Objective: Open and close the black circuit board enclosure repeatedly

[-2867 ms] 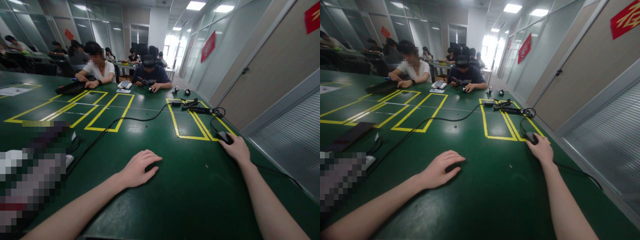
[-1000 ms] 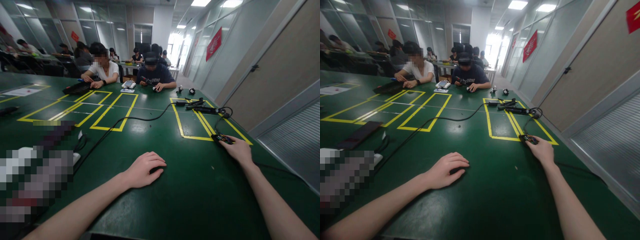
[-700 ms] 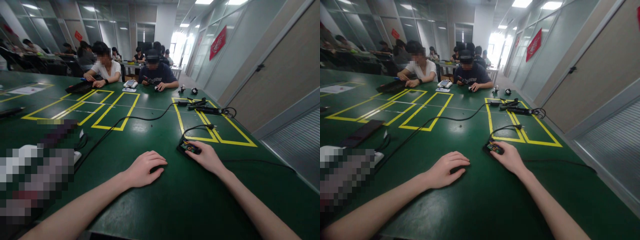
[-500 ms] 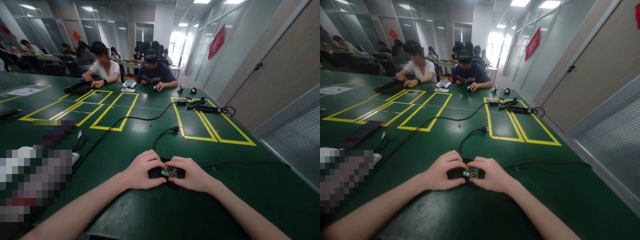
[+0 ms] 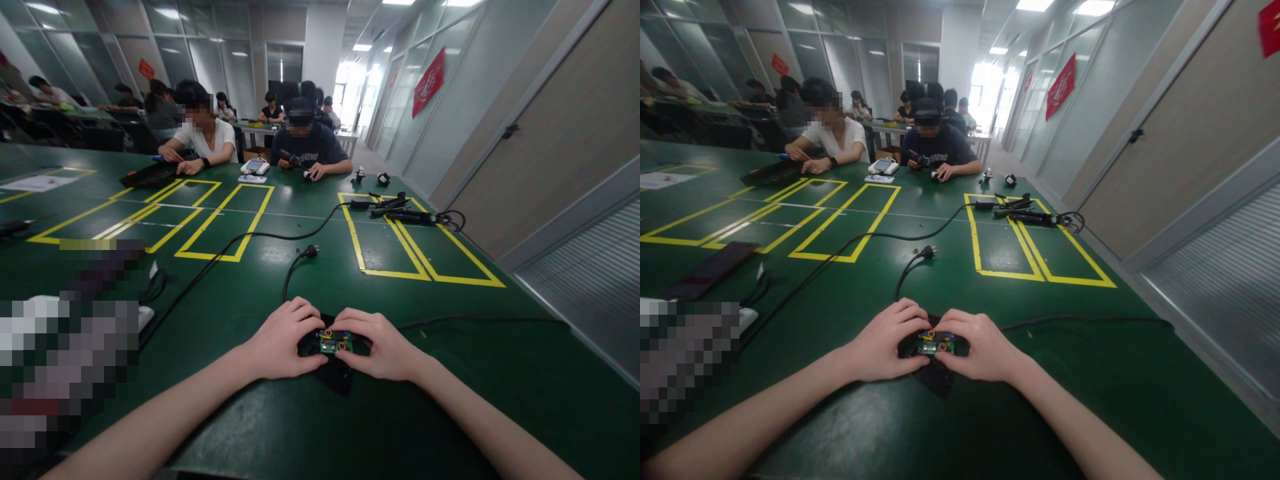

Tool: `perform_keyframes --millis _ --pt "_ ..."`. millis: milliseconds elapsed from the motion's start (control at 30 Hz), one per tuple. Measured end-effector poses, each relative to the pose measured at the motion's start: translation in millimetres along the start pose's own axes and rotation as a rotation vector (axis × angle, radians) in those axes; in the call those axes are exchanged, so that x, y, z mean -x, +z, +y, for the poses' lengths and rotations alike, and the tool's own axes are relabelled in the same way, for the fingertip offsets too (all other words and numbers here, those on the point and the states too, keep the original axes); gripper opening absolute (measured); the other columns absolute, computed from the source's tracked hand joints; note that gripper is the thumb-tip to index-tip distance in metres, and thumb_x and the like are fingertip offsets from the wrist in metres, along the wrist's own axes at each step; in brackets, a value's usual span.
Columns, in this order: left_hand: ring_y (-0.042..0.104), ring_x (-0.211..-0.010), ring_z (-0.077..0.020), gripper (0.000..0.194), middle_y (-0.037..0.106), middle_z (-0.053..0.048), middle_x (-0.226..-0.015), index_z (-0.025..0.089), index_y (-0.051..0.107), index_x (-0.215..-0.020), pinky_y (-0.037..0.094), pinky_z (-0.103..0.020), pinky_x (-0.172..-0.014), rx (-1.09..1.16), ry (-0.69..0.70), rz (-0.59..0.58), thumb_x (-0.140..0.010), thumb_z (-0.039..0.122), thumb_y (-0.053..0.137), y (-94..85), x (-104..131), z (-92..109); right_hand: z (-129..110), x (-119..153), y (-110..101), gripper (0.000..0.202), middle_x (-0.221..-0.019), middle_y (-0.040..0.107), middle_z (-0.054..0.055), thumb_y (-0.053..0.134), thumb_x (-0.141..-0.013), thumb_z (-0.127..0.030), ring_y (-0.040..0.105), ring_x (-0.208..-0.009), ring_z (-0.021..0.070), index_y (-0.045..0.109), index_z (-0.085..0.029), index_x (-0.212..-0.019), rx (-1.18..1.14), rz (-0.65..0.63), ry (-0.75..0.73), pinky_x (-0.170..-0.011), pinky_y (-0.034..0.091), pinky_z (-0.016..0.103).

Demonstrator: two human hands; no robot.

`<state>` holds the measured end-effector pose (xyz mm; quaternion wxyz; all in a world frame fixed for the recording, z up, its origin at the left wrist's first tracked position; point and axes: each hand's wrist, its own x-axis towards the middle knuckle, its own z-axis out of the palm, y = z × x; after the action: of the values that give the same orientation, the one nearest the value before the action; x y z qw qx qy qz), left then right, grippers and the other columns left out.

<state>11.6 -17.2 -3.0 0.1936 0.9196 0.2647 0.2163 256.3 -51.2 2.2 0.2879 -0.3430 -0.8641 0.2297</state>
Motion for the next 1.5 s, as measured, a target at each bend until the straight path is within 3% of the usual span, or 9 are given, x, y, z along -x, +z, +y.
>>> perform_keyframes --millis 233,333,433,567,700,833,967,1333,1500 --pt "0.053 -0.123 -0.0346 0.066 0.064 -0.012 -0.132 0.019 0.067 -0.128 0.049 -0.053 -0.107 -0.091 -0.027 -0.038 -0.072 0.044 0.089 -2.1 2.3 2.3 2.1 -0.8 3.2 0.020 -0.119 0.069 0.011 0.063 -0.098 -0.028 0.071 -0.099 0.0220 0.070 -0.019 -0.115 0.157 -0.021 0.027 -0.083 0.059 0.033" --pt "0.053 -0.123 -0.0354 0.071 0.063 -0.013 -0.133 0.018 0.066 -0.129 0.050 -0.054 -0.106 -0.088 -0.028 -0.037 -0.070 0.048 0.090 -2.7 3.3 2.3 6.0 -0.5 4.8 0.028 -0.120 0.070 0.013 0.067 -0.095 -0.029 0.069 -0.104 0.0257 0.069 -0.019 -0.121 0.248 0.029 -0.003 -0.088 0.058 0.039" --pt "0.055 -0.120 -0.0323 0.059 0.065 -0.012 -0.129 0.020 0.069 -0.124 0.052 -0.050 -0.104 -0.054 -0.027 0.035 -0.074 0.046 0.088 -1.9 3.0 1.9 7.9 -1.0 2.8 0.039 -0.117 0.071 0.014 0.073 -0.092 -0.032 0.066 -0.105 0.0280 0.068 -0.020 -0.129 0.283 0.042 -0.037 -0.091 0.056 0.046" --pt "0.060 -0.111 -0.0261 0.028 0.068 -0.009 -0.118 0.020 0.072 -0.114 0.056 -0.041 -0.096 -0.028 -0.014 0.123 -0.088 0.032 0.076 -2.8 2.0 -0.1 6.9 -1.9 0.3 0.058 -0.122 0.071 0.014 0.081 -0.085 -0.039 0.062 -0.117 0.0315 0.063 -0.020 -0.137 0.240 -0.004 -0.088 -0.101 0.050 0.051" --pt "0.066 -0.087 -0.0193 0.010 0.070 -0.004 -0.095 0.020 0.073 -0.098 0.054 -0.029 -0.074 -0.071 -0.065 0.070 -0.093 0.028 0.070 -5.6 2.9 -4.7 6.9 -2.6 4.8 0.057 -0.118 0.072 0.013 0.082 -0.083 -0.033 0.064 -0.111 0.0299 0.064 -0.019 -0.136 0.206 -0.015 -0.073 -0.098 0.051 0.049" --pt "0.065 -0.067 -0.0142 0.013 0.070 0.002 -0.079 0.022 0.074 -0.100 0.048 -0.024 -0.063 -0.053 -0.121 0.004 -0.097 0.032 0.066 -7.1 4.1 -5.7 5.6 -4.2 9.6 0.037 -0.108 0.072 0.011 0.074 -0.085 -0.019 0.065 -0.099 0.0258 0.070 -0.019 -0.122 0.160 0.001 -0.040 -0.085 0.055 0.042" --pt "0.065 -0.063 -0.0142 0.014 0.070 0.002 -0.077 0.023 0.074 -0.104 0.046 -0.024 -0.061 -0.065 -0.128 0.001 -0.096 0.031 0.066 -7.8 3.3 -5.1 2.1 -6.1 11.2 0.036 -0.107 0.071 0.011 0.068 -0.083 -0.014 0.064 -0.098 0.0260 0.071 -0.018 -0.119 0.149 0.030 -0.032 -0.084 0.057 0.041" --pt "0.067 -0.077 -0.0161 0.020 0.072 -0.001 -0.090 0.022 0.073 -0.114 0.051 -0.025 -0.072 -0.078 -0.114 0.037 -0.098 0.023 0.063 -9.2 1.3 -19.8 9.2 -7.6 22.5 0.040 -0.113 0.070 0.014 0.062 -0.082 -0.011 0.064 -0.105 0.0292 0.068 -0.015 -0.122 0.242 0.118 0.008 -0.090 0.059 0.047" --pt "0.067 -0.081 -0.0167 0.021 0.071 -0.002 -0.091 0.021 0.073 -0.118 0.052 -0.026 -0.074 -0.046 -0.088 0.040 -0.100 0.027 0.063 -10.2 0.7 -30.1 9.5 -7.8 18.4 0.038 -0.118 0.069 0.013 0.057 -0.092 -0.013 0.064 -0.108 0.0285 0.064 -0.020 -0.129 0.242 0.151 -0.002 -0.091 0.059 0.048"
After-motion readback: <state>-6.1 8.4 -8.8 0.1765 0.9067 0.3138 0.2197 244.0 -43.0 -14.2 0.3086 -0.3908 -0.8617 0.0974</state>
